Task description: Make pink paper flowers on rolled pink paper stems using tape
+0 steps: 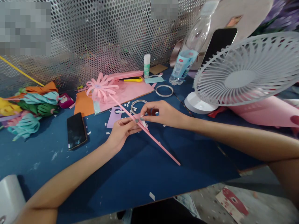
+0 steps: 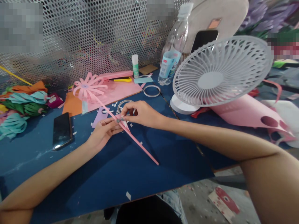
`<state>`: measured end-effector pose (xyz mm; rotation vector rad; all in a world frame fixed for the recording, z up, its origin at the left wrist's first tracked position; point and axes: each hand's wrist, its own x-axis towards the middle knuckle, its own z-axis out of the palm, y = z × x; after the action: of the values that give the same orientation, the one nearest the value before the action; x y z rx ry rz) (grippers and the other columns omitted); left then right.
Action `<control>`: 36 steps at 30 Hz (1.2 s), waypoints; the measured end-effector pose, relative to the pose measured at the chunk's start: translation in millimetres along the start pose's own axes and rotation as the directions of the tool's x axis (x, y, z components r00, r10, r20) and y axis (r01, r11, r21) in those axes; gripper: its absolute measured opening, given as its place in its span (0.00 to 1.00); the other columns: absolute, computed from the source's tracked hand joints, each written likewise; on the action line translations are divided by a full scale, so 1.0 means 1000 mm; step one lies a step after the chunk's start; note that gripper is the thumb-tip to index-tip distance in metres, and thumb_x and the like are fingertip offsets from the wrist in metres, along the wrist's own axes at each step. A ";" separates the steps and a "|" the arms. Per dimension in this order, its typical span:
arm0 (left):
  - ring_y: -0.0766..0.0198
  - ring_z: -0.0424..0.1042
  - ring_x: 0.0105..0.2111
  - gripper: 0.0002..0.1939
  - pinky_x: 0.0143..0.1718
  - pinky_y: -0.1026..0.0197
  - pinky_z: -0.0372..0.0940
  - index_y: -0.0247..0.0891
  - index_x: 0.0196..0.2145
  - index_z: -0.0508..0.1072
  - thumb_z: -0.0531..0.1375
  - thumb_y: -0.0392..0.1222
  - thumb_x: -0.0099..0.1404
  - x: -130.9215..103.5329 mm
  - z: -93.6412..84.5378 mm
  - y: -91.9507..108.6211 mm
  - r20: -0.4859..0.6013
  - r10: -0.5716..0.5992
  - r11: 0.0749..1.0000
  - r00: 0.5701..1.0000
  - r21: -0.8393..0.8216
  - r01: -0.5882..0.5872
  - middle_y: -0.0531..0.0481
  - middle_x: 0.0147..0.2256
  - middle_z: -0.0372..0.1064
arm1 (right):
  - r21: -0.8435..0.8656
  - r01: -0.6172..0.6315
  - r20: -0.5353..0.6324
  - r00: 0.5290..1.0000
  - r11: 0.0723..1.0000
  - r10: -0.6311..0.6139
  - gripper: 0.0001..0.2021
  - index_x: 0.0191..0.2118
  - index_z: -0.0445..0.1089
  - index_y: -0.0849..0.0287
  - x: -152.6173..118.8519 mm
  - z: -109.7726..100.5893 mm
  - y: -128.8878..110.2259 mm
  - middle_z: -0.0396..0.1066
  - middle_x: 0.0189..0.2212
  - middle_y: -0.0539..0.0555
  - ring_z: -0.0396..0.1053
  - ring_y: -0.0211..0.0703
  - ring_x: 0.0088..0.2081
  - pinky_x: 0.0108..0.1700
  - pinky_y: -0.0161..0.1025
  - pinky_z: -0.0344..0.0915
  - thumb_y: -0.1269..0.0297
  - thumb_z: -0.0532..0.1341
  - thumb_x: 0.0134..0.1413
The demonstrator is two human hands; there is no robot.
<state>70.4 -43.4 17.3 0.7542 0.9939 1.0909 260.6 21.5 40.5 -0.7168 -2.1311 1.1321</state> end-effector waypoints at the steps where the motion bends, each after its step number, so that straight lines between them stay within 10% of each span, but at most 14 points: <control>1: 0.59 0.79 0.32 0.13 0.45 0.54 0.73 0.32 0.33 0.80 0.72 0.42 0.50 0.000 0.000 0.000 -0.001 0.000 1.000 1.000 -0.002 0.000 0.46 0.30 0.78 | -0.002 -0.002 0.002 1.000 1.000 0.002 0.06 0.32 0.72 0.61 0.000 0.000 0.000 0.72 0.30 0.51 0.64 0.34 0.27 0.31 0.34 0.61 0.64 0.63 0.52; 36: 0.62 0.78 0.31 0.12 0.41 0.60 0.74 0.34 0.32 0.80 0.73 0.42 0.50 -0.001 0.000 -0.002 0.011 0.012 0.999 1.000 -0.037 -0.012 0.48 0.29 0.78 | -0.023 0.012 -0.042 0.999 1.000 -0.013 0.05 0.32 0.72 0.62 0.001 0.001 0.003 0.71 0.31 0.51 0.61 0.33 0.27 0.31 0.34 0.58 0.66 0.62 0.52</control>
<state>71.2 -44.7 16.4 0.7366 0.9582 1.1115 259.9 22.7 37.9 -0.7301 -2.1136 1.0785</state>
